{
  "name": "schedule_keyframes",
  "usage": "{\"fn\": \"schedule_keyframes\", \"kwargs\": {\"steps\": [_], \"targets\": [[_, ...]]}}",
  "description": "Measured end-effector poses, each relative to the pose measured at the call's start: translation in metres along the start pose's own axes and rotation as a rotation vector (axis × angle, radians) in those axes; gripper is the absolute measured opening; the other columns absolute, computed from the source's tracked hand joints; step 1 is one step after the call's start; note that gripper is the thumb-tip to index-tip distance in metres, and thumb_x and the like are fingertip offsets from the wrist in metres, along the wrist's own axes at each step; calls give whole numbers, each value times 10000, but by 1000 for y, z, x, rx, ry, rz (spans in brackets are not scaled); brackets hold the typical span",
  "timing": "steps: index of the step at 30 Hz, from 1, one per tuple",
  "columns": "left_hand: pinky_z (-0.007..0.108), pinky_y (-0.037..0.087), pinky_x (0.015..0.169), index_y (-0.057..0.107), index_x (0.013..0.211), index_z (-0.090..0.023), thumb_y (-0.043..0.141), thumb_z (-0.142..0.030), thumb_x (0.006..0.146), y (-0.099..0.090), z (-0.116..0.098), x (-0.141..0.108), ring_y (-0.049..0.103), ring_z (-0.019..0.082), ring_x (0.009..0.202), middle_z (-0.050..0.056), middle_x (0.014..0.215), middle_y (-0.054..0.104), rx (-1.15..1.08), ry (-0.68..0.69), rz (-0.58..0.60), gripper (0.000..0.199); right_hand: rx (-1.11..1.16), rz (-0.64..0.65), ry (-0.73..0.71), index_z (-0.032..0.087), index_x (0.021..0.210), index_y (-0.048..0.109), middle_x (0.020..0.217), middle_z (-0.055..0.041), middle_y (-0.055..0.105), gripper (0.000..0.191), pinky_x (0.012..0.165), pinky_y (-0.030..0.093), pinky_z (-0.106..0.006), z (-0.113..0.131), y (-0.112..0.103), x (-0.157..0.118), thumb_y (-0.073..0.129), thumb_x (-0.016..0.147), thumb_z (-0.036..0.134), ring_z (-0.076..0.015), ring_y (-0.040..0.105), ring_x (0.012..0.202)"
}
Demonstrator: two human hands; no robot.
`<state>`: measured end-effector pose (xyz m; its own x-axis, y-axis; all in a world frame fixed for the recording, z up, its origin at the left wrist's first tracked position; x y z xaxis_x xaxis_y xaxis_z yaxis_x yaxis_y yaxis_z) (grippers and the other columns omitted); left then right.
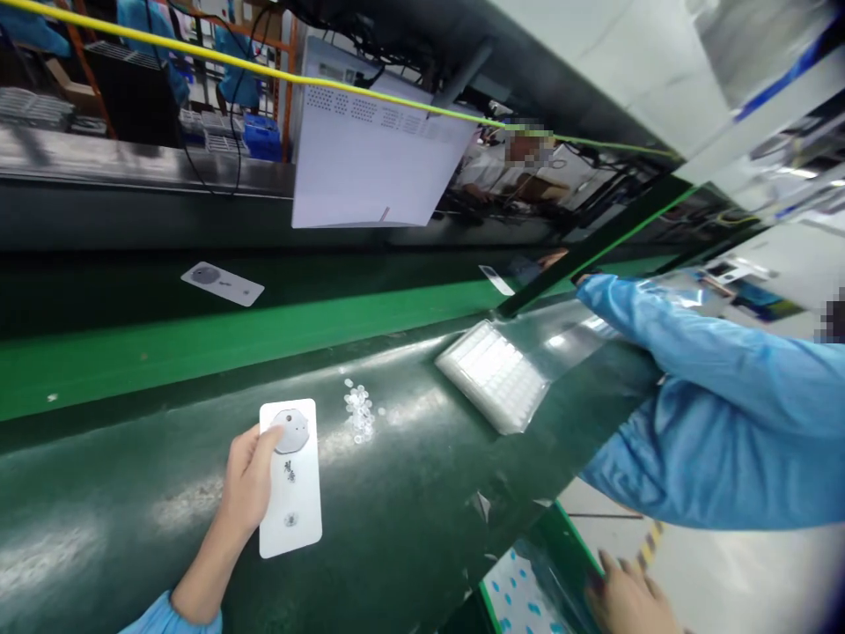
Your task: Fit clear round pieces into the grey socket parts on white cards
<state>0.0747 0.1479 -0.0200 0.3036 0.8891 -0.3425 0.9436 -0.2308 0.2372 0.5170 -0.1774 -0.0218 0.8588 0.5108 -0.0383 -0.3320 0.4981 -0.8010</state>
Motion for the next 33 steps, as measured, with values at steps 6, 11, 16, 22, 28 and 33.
{"fn": "schedule_keyframes", "kwargs": {"steps": [6, 11, 16, 22, 28, 33], "targets": [[285, 466, 469, 695, 871, -107, 685, -583, 761, -2, 0, 1, 630, 249, 545, 102, 686, 686, -9, -7, 3, 489, -51, -57, -616, 210, 983, 708, 989, -126, 738, 299, 821, 548, -443, 188, 72, -20, 505, 963, 430, -300, 704, 887], [286, 454, 457, 678, 871, -107, 652, -598, 787, 0, 5, 1, 612, 238, 518, 102, 689, 684, -17, -12, 24, 499, -177, 175, -952, 174, 1069, 713, 937, -92, 714, 327, 750, 530, -326, 281, 148, -28, 400, 1054, 268, -227, 685, 828], [273, 430, 448, 677, 874, -104, 619, -602, 818, 2, 5, 2, 604, 226, 499, 89, 670, 672, -9, 11, 33, 504, -326, 337, -998, 183, 1105, 737, 975, -84, 715, 251, 753, 523, -297, 286, 178, -23, 501, 1037, 234, -221, 687, 844], [276, 435, 455, 675, 868, -106, 610, -601, 830, 2, 3, 1, 616, 233, 514, 92, 676, 673, 9, 17, 39, 501, -348, 357, -953, 156, 1040, 745, 968, -94, 727, 228, 813, 519, -312, 289, 185, -16, 522, 1028, 198, -225, 688, 868], [278, 447, 461, 680, 888, -108, 616, -602, 838, 0, 5, 2, 617, 232, 520, 92, 685, 678, 19, 18, 44, 501, -366, 387, -951, 144, 910, 737, 875, -104, 716, 237, 777, 510, -328, 303, 190, -5, 523, 1010, 164, -237, 673, 821], [276, 447, 456, 687, 892, -104, 626, -603, 834, 2, 4, 2, 622, 235, 530, 98, 694, 684, 0, 15, 56, 506, -330, 540, -1060, 153, 970, 734, 875, -80, 688, 255, 776, 533, -294, 293, 173, -40, 485, 1028, 158, -202, 672, 815]]}}
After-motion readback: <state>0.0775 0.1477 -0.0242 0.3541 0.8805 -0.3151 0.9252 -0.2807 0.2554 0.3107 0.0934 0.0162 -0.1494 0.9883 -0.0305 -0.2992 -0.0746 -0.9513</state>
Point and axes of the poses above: each hand's wrist, its own x-axis towards the middle knuckle, its own y-axis out of the palm, z = x × y, the point moved 9 cm from there along x, towards the middle knuckle
